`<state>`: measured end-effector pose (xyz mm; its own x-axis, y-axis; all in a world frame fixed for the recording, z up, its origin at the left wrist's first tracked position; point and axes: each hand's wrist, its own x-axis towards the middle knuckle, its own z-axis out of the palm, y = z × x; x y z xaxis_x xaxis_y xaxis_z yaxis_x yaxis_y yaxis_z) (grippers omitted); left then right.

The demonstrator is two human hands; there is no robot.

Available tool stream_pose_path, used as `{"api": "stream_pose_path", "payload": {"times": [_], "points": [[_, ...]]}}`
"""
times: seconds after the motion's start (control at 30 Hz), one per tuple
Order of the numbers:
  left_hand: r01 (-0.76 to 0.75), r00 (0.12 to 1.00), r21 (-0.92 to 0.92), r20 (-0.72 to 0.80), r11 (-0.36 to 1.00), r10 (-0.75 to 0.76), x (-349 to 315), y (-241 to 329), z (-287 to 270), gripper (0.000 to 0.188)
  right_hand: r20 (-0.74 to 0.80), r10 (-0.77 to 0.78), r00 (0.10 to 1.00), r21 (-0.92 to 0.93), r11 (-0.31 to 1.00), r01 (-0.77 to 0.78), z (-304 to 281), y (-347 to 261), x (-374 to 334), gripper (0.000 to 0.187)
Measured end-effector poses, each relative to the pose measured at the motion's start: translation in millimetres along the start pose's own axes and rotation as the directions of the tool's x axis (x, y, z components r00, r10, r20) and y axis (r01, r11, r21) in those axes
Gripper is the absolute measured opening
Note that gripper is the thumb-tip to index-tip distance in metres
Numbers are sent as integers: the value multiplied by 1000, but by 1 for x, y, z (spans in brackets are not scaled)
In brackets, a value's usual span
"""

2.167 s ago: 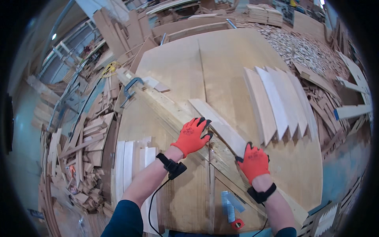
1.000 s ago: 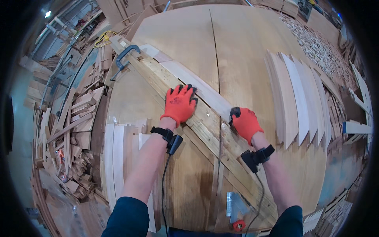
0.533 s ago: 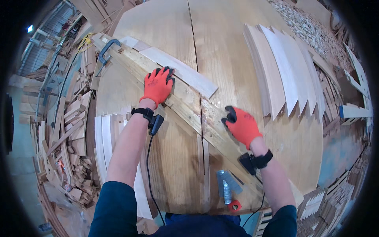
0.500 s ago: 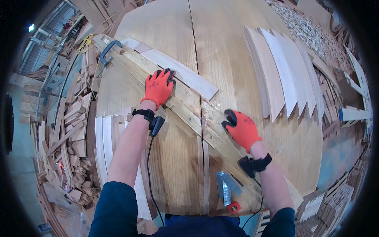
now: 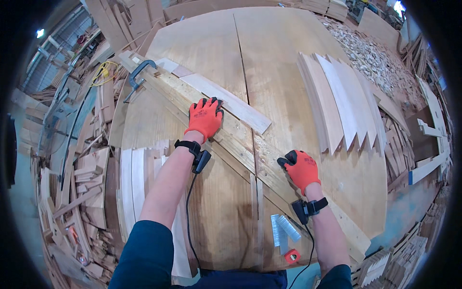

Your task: The person arranges thin wooden planks on a large workbench in a workshop. They pick up individual planks, place them in a staggered pattern, and adjust their positions to align them. The person occasionally moves to the floor to retrieve more planks from a pile and returns to the workbench to continue the arrangement.

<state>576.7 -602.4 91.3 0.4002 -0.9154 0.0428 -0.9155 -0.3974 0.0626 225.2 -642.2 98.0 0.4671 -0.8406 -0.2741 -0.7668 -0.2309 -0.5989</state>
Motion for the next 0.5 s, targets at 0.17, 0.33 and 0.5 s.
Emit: {"api": "stream_pose_path", "payload": {"times": [0.17,0.33,0.5], "points": [[2,1000,-7,19,1000,-2,60,-9,6,52,-46,29,999,-122,992,-35,2,-1,62,31],[20,996,-24,87,1000,-17,120,-13,-2,54,-89,14,996,-155,987,-28,-9,-11,118,34],[15,995,-25,100,1000,-13,162,-22,0,54,-43,66,997,-103,992,-71,-21,-31,157,34]]}}
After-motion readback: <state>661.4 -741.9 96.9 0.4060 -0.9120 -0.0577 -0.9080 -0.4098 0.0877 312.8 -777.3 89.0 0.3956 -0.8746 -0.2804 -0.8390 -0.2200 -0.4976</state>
